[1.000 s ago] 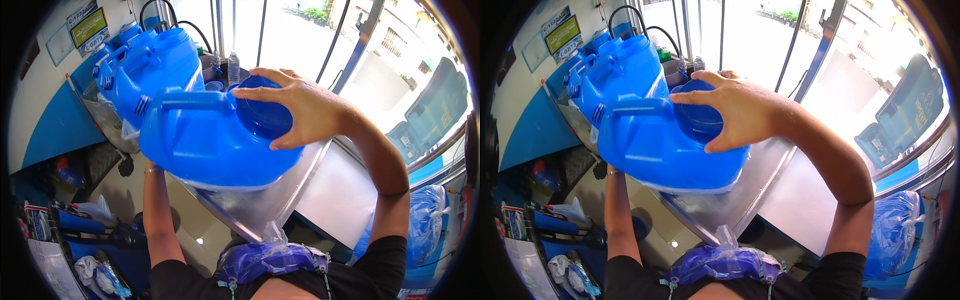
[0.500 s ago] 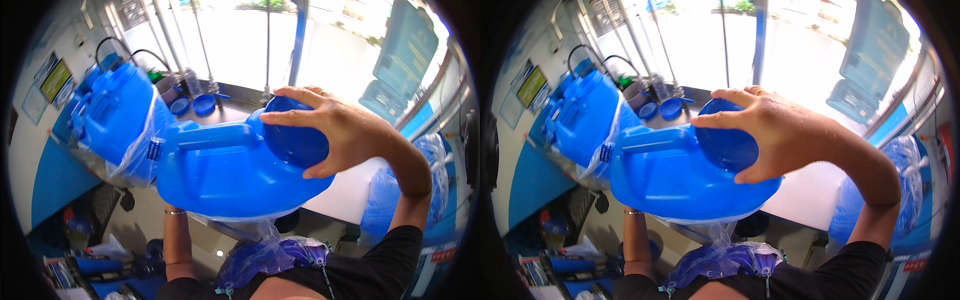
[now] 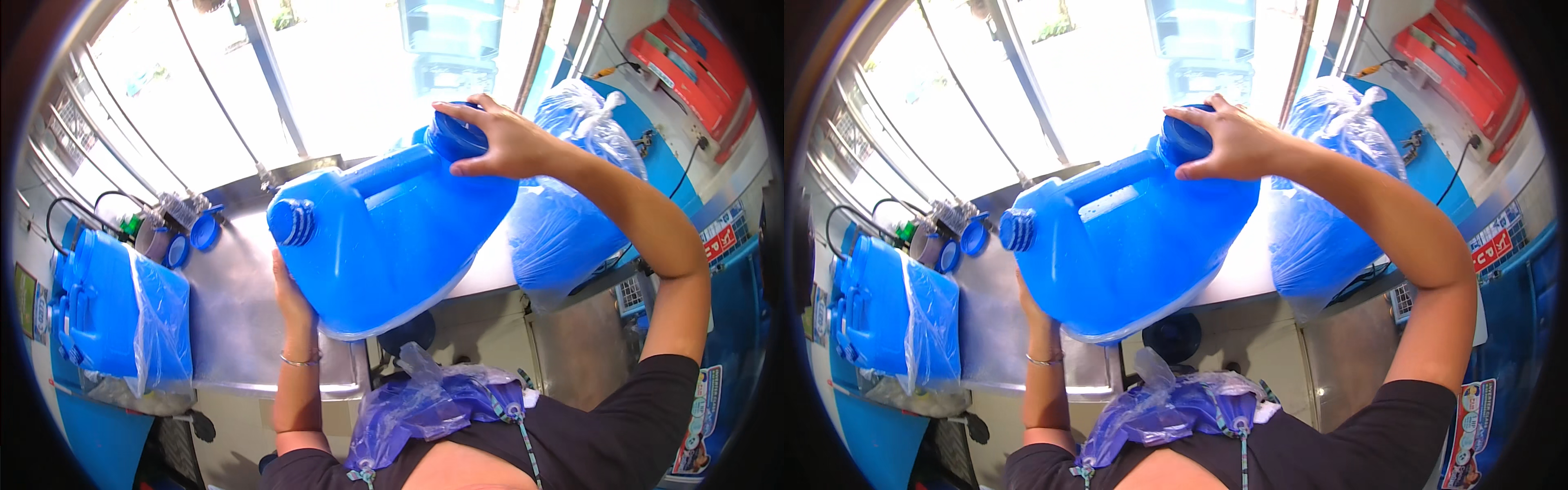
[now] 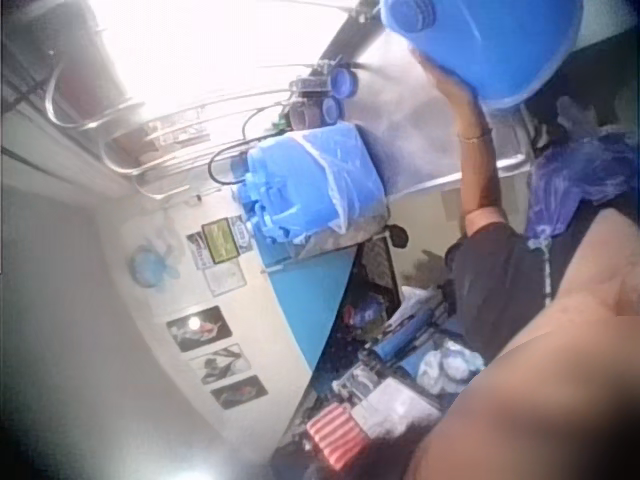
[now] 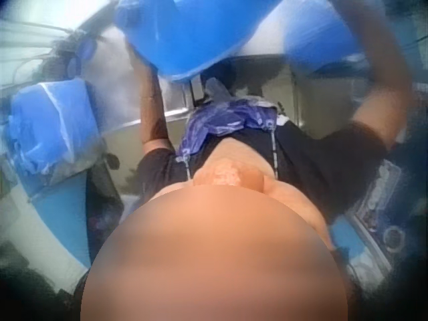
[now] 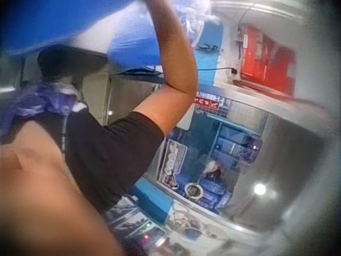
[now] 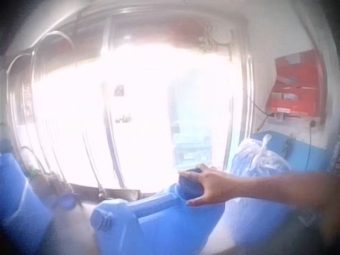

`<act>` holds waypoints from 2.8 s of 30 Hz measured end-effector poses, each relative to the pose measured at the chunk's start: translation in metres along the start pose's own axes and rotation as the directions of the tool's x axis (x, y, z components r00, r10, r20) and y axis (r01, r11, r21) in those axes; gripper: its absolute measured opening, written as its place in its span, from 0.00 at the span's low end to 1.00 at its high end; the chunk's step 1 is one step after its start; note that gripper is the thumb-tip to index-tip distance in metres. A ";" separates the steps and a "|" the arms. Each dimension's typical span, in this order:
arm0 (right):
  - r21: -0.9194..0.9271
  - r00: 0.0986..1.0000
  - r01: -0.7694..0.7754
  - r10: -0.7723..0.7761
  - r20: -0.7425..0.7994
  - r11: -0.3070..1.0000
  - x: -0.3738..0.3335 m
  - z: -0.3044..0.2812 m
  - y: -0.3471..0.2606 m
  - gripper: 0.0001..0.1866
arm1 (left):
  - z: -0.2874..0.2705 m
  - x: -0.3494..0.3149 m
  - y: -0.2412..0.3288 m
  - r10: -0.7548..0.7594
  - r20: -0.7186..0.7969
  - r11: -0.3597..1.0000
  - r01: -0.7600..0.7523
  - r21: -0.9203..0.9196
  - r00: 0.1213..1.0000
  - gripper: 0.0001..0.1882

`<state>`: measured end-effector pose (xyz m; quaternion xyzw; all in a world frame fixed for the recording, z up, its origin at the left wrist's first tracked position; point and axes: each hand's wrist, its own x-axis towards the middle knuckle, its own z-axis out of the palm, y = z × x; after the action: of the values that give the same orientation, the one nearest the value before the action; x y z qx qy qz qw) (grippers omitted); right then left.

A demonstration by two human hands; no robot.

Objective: The person fills blue plastic water containers from a tap, seals them with shrink-wrap bands using a heat gun, and places them in plastic bags. The process is repeated for multiple containers.

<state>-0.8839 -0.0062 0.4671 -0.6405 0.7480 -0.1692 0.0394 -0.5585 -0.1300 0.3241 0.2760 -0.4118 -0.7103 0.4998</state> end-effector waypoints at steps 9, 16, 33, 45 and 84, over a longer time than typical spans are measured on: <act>-0.208 0.985 0.164 -0.150 0.084 0.964 0.066 -0.007 0.086 0.49 | 0.095 -0.059 -0.121 0.238 -0.166 0.970 -0.226 0.088 0.957 0.32; -0.243 0.961 0.273 -0.249 0.123 0.931 0.075 -0.021 0.129 0.48 | 0.155 -0.101 -0.169 0.391 -0.107 0.834 -0.302 0.462 0.914 0.32; -0.397 0.929 0.319 -0.201 0.310 0.861 0.141 -0.055 0.081 0.47 | -0.176 -0.339 -0.040 0.445 -0.370 0.299 0.254 0.920 0.816 0.15; 0.595 -0.227 0.794 -0.846 0.482 0.126 -0.202 0.206 -0.539 0.29 | -0.470 -0.741 0.049 0.771 -0.463 0.587 0.771 0.248 -0.438 0.06; 0.890 -0.679 -0.314 -0.733 0.033 0.331 -0.444 0.438 -0.771 0.24 | -0.336 -0.741 0.150 0.755 -0.654 0.588 0.386 0.711 0.056 0.07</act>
<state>0.0439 0.2417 0.2195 -0.6152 -0.2244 0.1973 0.7296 0.0417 0.4366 0.2676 0.7863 -0.2537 0.0206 0.5630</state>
